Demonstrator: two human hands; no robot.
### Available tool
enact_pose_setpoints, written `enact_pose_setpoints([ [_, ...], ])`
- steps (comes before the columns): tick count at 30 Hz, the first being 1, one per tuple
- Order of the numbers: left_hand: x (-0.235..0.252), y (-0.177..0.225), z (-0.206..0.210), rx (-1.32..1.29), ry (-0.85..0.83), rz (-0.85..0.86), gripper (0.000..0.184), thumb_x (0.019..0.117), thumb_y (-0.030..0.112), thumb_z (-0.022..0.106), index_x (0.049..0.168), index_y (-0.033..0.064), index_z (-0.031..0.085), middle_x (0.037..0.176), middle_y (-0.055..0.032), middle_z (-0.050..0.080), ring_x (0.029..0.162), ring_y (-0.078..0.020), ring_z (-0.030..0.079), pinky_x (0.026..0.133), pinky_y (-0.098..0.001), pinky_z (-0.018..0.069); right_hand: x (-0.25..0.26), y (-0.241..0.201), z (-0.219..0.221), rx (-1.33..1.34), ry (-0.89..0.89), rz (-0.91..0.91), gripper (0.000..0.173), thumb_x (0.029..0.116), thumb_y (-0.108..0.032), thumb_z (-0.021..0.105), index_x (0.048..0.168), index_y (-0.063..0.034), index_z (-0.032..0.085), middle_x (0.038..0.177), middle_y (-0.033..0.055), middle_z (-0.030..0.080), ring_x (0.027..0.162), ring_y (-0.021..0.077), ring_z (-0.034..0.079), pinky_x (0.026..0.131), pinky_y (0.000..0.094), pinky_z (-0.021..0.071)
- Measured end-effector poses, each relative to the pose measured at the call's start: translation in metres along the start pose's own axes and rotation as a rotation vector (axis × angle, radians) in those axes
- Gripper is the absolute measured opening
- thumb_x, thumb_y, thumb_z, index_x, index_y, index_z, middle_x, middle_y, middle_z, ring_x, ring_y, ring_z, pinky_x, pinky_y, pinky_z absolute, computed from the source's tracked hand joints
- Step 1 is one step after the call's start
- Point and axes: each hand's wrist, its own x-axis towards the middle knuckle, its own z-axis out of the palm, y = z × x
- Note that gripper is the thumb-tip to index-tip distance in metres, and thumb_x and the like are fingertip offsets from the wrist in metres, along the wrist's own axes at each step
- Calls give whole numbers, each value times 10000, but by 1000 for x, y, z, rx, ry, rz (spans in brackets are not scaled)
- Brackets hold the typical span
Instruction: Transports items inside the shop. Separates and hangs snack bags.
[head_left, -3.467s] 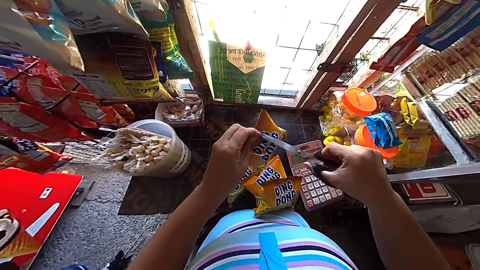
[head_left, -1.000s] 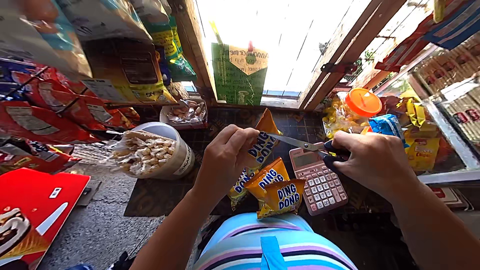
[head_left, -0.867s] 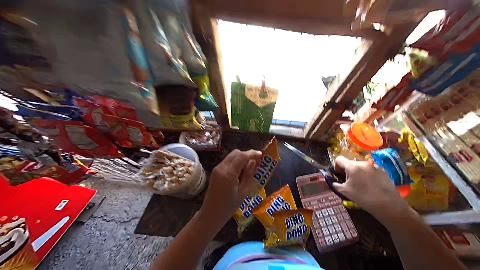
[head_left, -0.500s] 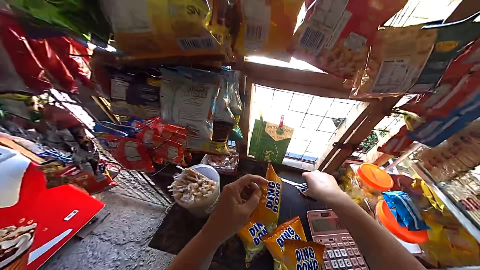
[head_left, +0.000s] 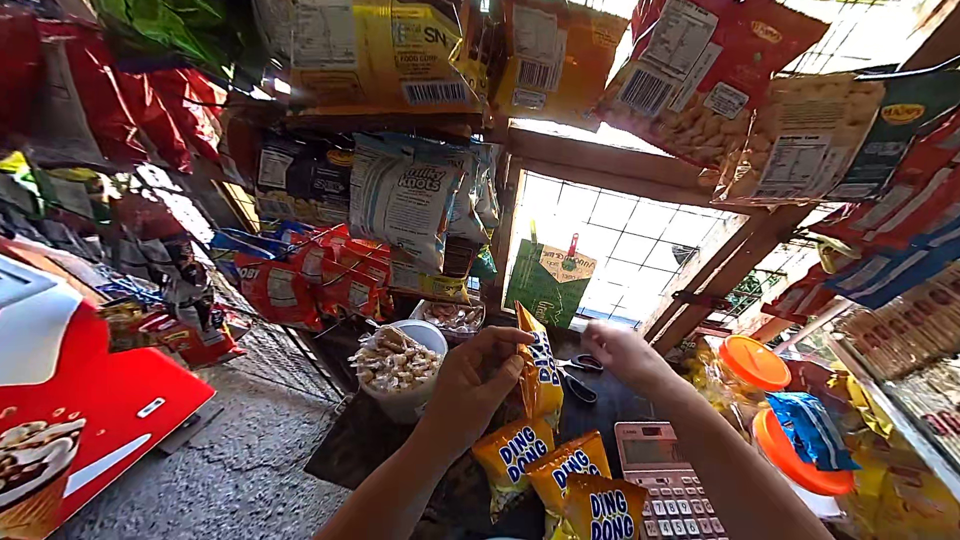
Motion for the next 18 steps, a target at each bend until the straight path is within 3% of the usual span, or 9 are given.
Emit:
enact_pose_setpoints([
  [1, 2, 0, 1, -7, 13, -5, 238, 965, -21, 561, 1173, 53, 652, 914, 52, 678, 788, -43, 690, 690, -210, 612, -12, -12, -4, 84, 227, -144, 294, 1056, -197, 511, 1120, 28, 689, 1062, 176, 716, 978, 263, 713, 871, 439, 585],
  [2, 4, -1, 3, -12, 26, -10, 236, 969, -19, 558, 1176, 46, 649, 914, 44, 676, 789, -54, 697, 692, -226, 625, -20, -25, -5, 159, 420, -295, 310, 1048, -271, 543, 1090, -8, 702, 1043, 111, 732, 961, 153, 713, 841, 325, 593],
  [3, 6, -1, 6, -22, 38, -14, 232, 969, -20, 558, 1177, 38, 646, 913, 38, 677, 789, -63, 701, 696, -241, 630, -28, -38, -6, 233, 510, -432, 364, 1028, -373, 583, 1110, -33, 684, 1119, 86, 726, 1068, 101, 689, 905, 274, 578],
  [5, 10, -2, 13, -49, 61, -8, 213, 967, -26, 568, 1164, 14, 637, 897, 22, 686, 773, -78, 714, 692, -266, 646, -44, -67, -4, 240, 536, -551, 563, 930, -575, 659, 1200, -81, 634, 1283, 102, 668, 1259, 160, 599, 1017, 353, 524],
  [6, 12, -2, 17, -59, 71, 1, 207, 962, -29, 573, 1157, 4, 636, 888, 16, 690, 764, -81, 715, 690, -267, 646, -50, -78, 0, 177, 558, -554, 588, 891, -577, 699, 1221, -96, 628, 1306, 110, 658, 1278, 216, 587, 1010, 419, 516],
  [8, 15, -2, 25, -41, 71, 46, 200, 949, -19, 585, 1142, 2, 635, 874, 27, 681, 764, -63, 691, 708, -243, 620, -52, -88, 12, 43, 658, -536, 410, 884, -382, 732, 1181, -116, 639, 1246, 88, 692, 1217, 243, 627, 966, 426, 528],
  [11, 22, 5, 32, 45, 47, 107, 207, 949, 24, 603, 1155, 11, 620, 859, 51, 660, 771, -27, 659, 737, -206, 578, -47, -89, 13, 86, 779, -533, 124, 946, -148, 673, 1056, -93, 685, 1112, 62, 745, 1101, 161, 685, 925, 308, 555],
  [15, 30, 16, 23, 456, 68, 308, 205, 975, 199, 620, 1121, 80, 703, 881, 50, 657, 756, 15, 614, 672, -153, 521, -47, -87, -11, 302, 782, -495, 151, 993, -145, 630, 1007, -22, 717, 1060, 64, 763, 1023, 44, 707, 880, 191, 575],
  [18, 36, 31, 15, 751, 128, 470, 207, 935, 266, 647, 1086, 166, 747, 949, 7, 583, 823, -51, 567, 665, -201, 477, -50, -84, -27, 422, 712, -457, 136, 992, -148, 627, 1023, -44, 709, 1052, 5, 762, 1011, 8, 701, 873, 171, 580],
])
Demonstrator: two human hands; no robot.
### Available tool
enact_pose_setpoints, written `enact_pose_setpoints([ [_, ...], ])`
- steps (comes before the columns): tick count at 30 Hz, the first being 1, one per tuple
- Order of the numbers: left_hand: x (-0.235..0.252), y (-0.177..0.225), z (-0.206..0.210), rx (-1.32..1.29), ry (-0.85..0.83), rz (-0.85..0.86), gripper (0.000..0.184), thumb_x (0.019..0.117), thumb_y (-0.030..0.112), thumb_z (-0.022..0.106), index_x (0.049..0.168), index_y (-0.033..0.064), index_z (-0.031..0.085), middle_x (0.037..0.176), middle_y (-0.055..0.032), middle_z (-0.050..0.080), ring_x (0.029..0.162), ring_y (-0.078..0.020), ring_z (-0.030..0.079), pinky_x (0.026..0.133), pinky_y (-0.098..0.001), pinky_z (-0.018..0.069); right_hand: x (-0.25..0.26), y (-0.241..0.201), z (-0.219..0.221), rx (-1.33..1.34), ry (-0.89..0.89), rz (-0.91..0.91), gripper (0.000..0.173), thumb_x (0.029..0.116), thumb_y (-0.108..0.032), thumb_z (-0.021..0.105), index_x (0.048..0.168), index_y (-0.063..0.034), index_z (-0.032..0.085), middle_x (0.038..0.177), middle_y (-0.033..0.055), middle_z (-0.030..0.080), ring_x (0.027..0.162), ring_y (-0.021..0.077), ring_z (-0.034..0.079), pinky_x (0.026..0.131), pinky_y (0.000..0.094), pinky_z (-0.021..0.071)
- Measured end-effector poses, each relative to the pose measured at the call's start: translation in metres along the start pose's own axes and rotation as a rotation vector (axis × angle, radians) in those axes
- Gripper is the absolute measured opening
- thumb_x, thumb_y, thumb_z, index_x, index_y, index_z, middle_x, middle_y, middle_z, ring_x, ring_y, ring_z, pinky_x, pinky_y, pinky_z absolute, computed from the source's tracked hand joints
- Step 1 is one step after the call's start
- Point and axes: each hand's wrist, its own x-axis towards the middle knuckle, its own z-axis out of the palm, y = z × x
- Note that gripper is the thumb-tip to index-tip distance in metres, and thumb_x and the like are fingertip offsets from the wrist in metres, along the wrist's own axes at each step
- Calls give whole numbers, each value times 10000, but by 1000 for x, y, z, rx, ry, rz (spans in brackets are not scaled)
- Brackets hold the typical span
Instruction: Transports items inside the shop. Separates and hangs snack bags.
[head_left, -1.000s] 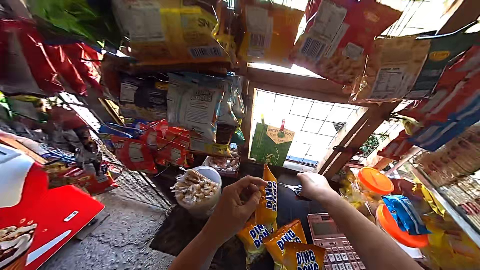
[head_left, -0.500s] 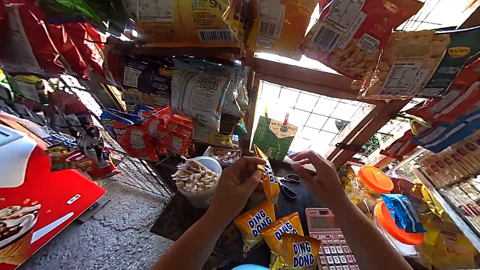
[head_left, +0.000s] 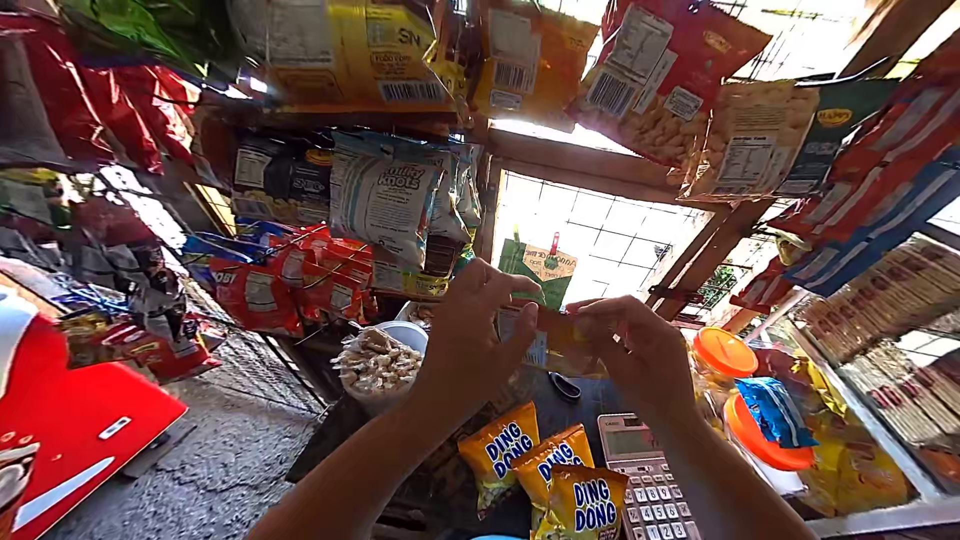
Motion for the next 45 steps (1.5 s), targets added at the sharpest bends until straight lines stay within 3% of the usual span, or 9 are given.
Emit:
enact_pose_setpoints([
  [4, 18, 7, -10, 62, -62, 112, 195, 934, 339, 663, 1013, 197, 771, 1070, -18, 594, 1029, -171, 544, 834, -333, 472, 10, -9, -11, 98, -16, 33, 112, 999, -130, 617, 1038, -63, 697, 1062, -13, 761, 1009, 27, 708, 865, 191, 594],
  [8, 33, 15, -17, 8, -73, 239, 152, 944, 314, 658, 950, 202, 760, 987, 61, 622, 986, -75, 555, 831, -245, 454, 22, -23, -22, 180, -9, 47, 80, 993, -132, 636, 1030, -86, 690, 1062, -12, 767, 1007, 41, 712, 873, 193, 588],
  [14, 63, 47, -45, 44, -91, 416, 125, 952, 206, 636, 954, 124, 731, 928, 24, 659, 878, -54, 644, 769, -234, 555, 62, -60, -45, -325, -24, -189, 241, 956, -373, 656, 1066, -189, 765, 1022, -87, 736, 992, -11, 654, 854, 215, 541],
  [20, 121, 70, -88, 107, -112, 531, 132, 996, 136, 617, 1028, 44, 706, 953, -44, 642, 858, -51, 619, 786, -186, 521, 129, -107, -48, -556, -83, -337, 198, 1012, -253, 607, 1084, -134, 747, 1000, -2, 729, 931, 58, 679, 817, 260, 542],
  [24, 165, 76, -116, 199, -122, 408, 132, 1013, 199, 621, 1063, 94, 686, 981, 6, 676, 897, -7, 627, 842, -211, 514, 183, -124, -39, -593, -105, -244, 205, 1029, -258, 586, 1092, -129, 731, 1008, 17, 721, 919, 95, 677, 828, 346, 544],
  [31, 198, 70, -125, 340, -162, 143, 183, 1046, 226, 592, 1137, 93, 679, 1057, -60, 672, 946, -127, 637, 867, -356, 509, 234, -121, -13, -634, -175, -85, 196, 1046, -223, 570, 1106, -111, 719, 1031, 56, 711, 906, 184, 676, 813, 457, 531],
  [36, 204, 66, -124, 212, -200, 128, 160, 989, 151, 675, 1143, 112, 684, 1029, -7, 688, 903, -24, 642, 846, -226, 526, 235, -116, -15, -650, -191, -45, 195, 1052, -250, 563, 1102, -141, 716, 1015, 27, 715, 883, 167, 678, 795, 457, 529],
  [40, 204, 70, -117, 142, -202, 93, 151, 967, 115, 697, 1118, 118, 693, 1005, 8, 684, 883, -13, 637, 816, -212, 525, 234, -114, -23, -649, -184, -41, 190, 1049, -257, 576, 1117, -150, 717, 1016, 13, 724, 875, 132, 683, 796, 419, 534],
  [45, 207, 73, -109, 79, -176, 46, 274, 950, 80, 710, 1210, 131, 641, 1000, 13, 702, 865, -10, 658, 800, -203, 535, 234, -114, -27, -663, -181, -42, 184, 1054, -250, 567, 1109, -147, 710, 1008, 4, 711, 864, 112, 665, 792, 392, 523],
])
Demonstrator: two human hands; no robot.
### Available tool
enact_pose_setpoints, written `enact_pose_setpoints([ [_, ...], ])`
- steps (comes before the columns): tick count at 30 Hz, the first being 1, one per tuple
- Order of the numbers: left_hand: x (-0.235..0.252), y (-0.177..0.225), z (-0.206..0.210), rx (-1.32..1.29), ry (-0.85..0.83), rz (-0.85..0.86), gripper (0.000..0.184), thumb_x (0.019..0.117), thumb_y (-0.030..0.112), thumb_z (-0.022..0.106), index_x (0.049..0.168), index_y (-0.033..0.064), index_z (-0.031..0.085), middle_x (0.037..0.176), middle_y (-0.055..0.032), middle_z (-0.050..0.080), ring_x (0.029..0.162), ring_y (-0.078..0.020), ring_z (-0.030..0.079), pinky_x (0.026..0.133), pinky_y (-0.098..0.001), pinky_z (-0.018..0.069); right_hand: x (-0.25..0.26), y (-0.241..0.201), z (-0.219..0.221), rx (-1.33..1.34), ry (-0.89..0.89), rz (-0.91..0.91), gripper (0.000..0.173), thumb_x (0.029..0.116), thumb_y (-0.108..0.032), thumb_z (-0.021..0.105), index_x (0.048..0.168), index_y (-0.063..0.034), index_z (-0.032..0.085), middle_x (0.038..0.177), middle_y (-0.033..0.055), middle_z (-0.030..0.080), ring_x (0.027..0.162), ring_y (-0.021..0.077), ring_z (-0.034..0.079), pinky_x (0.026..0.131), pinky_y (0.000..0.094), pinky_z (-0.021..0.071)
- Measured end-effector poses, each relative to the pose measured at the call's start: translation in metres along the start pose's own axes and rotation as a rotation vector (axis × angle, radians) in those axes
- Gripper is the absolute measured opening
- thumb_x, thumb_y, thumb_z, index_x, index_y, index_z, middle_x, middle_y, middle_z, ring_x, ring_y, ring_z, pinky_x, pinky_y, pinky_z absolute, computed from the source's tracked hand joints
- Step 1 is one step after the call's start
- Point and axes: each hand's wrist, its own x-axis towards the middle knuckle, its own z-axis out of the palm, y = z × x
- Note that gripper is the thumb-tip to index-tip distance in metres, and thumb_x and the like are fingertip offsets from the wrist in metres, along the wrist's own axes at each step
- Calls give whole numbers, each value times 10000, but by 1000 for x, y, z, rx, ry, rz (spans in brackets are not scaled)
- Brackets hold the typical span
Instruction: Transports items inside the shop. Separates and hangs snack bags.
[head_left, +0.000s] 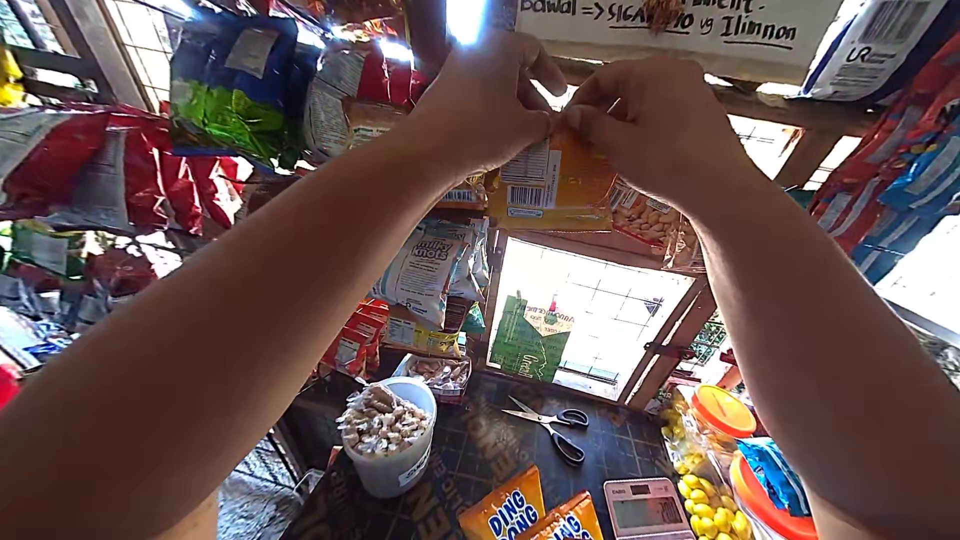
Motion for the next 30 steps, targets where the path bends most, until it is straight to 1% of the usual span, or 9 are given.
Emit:
enact_pose_setpoints([
  [4, 1, 0, 2, -9, 3, 6, 274, 941, 105, 731, 1195, 138, 632, 972, 33, 700, 865, -1, 659, 794, -192, 536, 2, 0, -3, -18, -8, 14, 183, 1057, -247, 556, 1104, -147, 701, 983, -2, 696, 841, 101, 650, 774, 375, 517],
  [8, 1, 0, 1, 16, -1, 13, 296, 947, 101, 721, 1222, 142, 621, 1012, 24, 698, 883, 3, 667, 796, -182, 543, 4, -2, -2, -26, -9, 15, 190, 1063, -242, 538, 1091, -143, 697, 971, 4, 691, 850, 112, 646, 771, 392, 505],
  [14, -1, -2, -1, 64, 10, 15, 273, 962, 137, 709, 1223, 166, 633, 1034, 54, 706, 925, 34, 656, 841, -173, 526, 2, 3, 3, 44, 24, -29, 169, 1055, -252, 559, 1079, -151, 692, 945, -35, 688, 793, 25, 635, 744, 270, 517],
  [18, 1, -7, 0, 35, 18, 47, 224, 965, 174, 710, 1180, 155, 652, 986, 64, 698, 885, 41, 641, 813, -164, 516, 0, 5, 5, 50, 38, -61, 179, 1056, -253, 554, 1084, -148, 696, 942, -42, 691, 793, 10, 630, 745, 251, 510],
  [20, 1, -7, 1, 29, 17, 58, 230, 970, 188, 705, 1188, 147, 644, 979, 66, 688, 883, 47, 633, 818, -156, 509, 1, 5, 4, 35, 37, -78, 190, 1062, -260, 544, 1082, -142, 691, 935, -42, 685, 789, -2, 622, 743, 232, 504],
  [23, 2, -6, 1, 28, 14, 65, 223, 966, 193, 709, 1172, 136, 646, 951, 66, 685, 853, 51, 629, 791, -143, 506, 0, 4, 2, 19, 19, -68, 203, 1072, -262, 521, 1092, -142, 684, 943, -39, 683, 794, 3, 621, 739, 237, 497],
  [26, 5, -8, 2, 39, 6, 95, 221, 965, 184, 708, 1170, 123, 652, 945, 52, 675, 833, 41, 627, 776, -142, 509, 3, 1, -1, -6, -16, -24, 212, 1080, -268, 504, 1112, -150, 677, 975, -34, 677, 817, 18, 622, 749, 266, 497],
  [28, 7, -10, 3, 87, 14, 129, 221, 971, 178, 692, 1182, 144, 636, 951, 59, 661, 832, 47, 616, 772, -140, 503, 6, -1, -3, -19, -41, 1, 212, 1078, -274, 509, 1115, -153, 679, 1014, -34, 678, 850, 18, 622, 766, 271, 492],
  [30, 7, -7, 3, 134, 30, 118, 246, 973, 154, 686, 1213, 165, 632, 967, 60, 661, 848, 35, 613, 791, -169, 498, 10, -2, -5, -17, -64, 11, 206, 1074, -272, 520, 1100, -145, 679, 994, -31, 659, 856, 20, 607, 777, 275, 485],
])
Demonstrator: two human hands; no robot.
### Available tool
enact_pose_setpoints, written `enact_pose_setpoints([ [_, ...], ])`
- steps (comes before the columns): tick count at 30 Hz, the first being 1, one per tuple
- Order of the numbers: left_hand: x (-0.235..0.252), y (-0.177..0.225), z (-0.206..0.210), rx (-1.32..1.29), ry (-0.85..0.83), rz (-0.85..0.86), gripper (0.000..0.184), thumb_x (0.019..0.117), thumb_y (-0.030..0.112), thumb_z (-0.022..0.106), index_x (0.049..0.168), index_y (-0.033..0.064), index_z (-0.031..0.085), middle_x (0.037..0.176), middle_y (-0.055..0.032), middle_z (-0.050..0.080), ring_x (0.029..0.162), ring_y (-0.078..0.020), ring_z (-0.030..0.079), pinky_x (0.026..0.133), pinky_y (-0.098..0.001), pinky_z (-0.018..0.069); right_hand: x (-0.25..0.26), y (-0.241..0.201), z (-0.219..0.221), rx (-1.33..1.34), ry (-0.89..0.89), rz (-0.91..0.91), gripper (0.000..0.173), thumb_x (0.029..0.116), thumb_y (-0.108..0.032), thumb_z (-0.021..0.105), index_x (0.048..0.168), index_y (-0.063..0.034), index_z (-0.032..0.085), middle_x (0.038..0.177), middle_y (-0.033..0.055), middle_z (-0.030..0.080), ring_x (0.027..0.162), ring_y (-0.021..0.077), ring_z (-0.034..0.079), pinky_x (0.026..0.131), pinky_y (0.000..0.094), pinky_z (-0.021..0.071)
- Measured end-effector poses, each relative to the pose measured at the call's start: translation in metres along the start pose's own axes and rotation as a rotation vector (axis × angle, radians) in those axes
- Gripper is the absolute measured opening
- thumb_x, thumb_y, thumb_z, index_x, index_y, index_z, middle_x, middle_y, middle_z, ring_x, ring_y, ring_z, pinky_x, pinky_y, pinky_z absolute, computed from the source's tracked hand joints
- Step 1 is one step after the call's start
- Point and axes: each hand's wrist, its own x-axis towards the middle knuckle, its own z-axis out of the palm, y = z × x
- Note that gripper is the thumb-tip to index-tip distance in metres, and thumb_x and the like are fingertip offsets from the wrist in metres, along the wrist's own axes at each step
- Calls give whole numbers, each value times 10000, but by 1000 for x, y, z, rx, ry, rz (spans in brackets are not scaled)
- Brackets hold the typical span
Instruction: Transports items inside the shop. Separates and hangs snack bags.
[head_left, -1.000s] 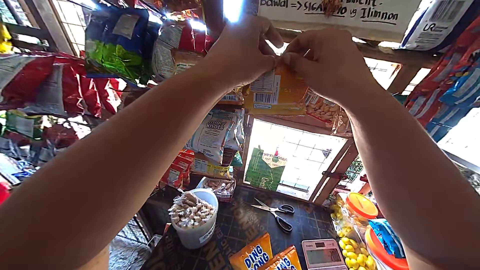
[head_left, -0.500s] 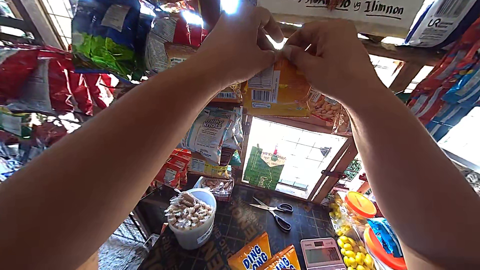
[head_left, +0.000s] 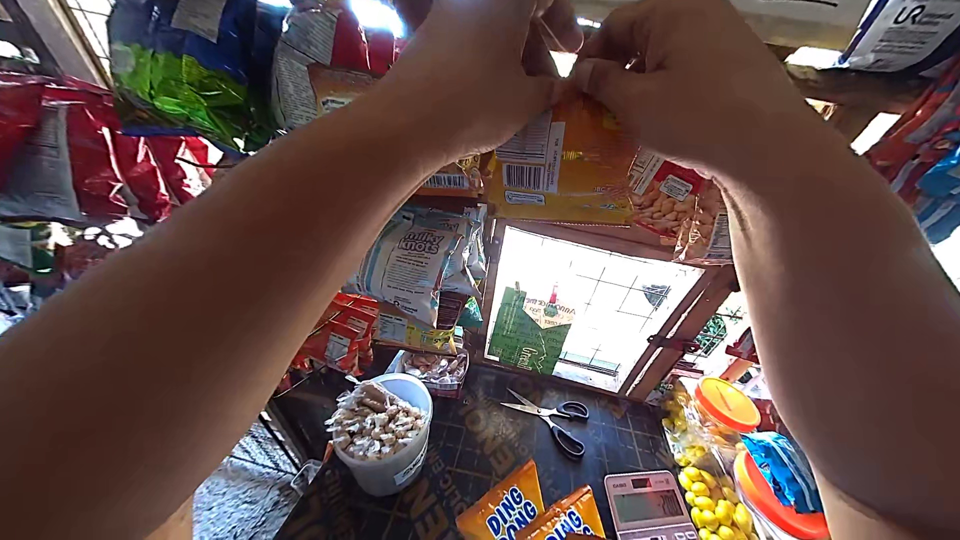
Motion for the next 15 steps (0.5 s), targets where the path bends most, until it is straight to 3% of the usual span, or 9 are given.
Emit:
enact_pose_setpoints([
  [3, -2, 6, -1, 60, 13, -39, 225, 967, 146, 696, 1182, 181, 641, 933, 77, 664, 843, 26, 608, 784, -193, 491, 4, 1, -2, 58, -17, 10, 149, 1041, -271, 591, 1067, -165, 692, 942, -69, 660, 821, -30, 603, 746, 217, 487],
  [7, -1, 8, -3, 166, -37, -85, 119, 999, 214, 658, 1097, 148, 672, 1019, 9, 666, 966, -89, 611, 881, -368, 472, 5, 4, -4, 85, -23, -9, 123, 1006, -280, 649, 1070, -193, 707, 947, -103, 690, 818, -61, 623, 742, 177, 504],
  [12, 2, 4, -5, 160, -38, -78, 80, 984, 227, 673, 1029, 174, 712, 973, 46, 686, 910, -56, 615, 851, -353, 468, 6, 5, -2, 19, -4, -30, 160, 1030, -309, 603, 1082, -186, 692, 954, -85, 665, 840, -22, 606, 756, 230, 487],
  [15, 1, 0, -6, 93, -46, -89, 170, 972, 249, 692, 1131, 191, 693, 952, 78, 690, 830, 7, 607, 770, -256, 480, 8, 4, -2, 20, 0, -2, 147, 1021, -296, 620, 1085, -192, 701, 947, -87, 672, 823, -18, 613, 740, 232, 497],
])
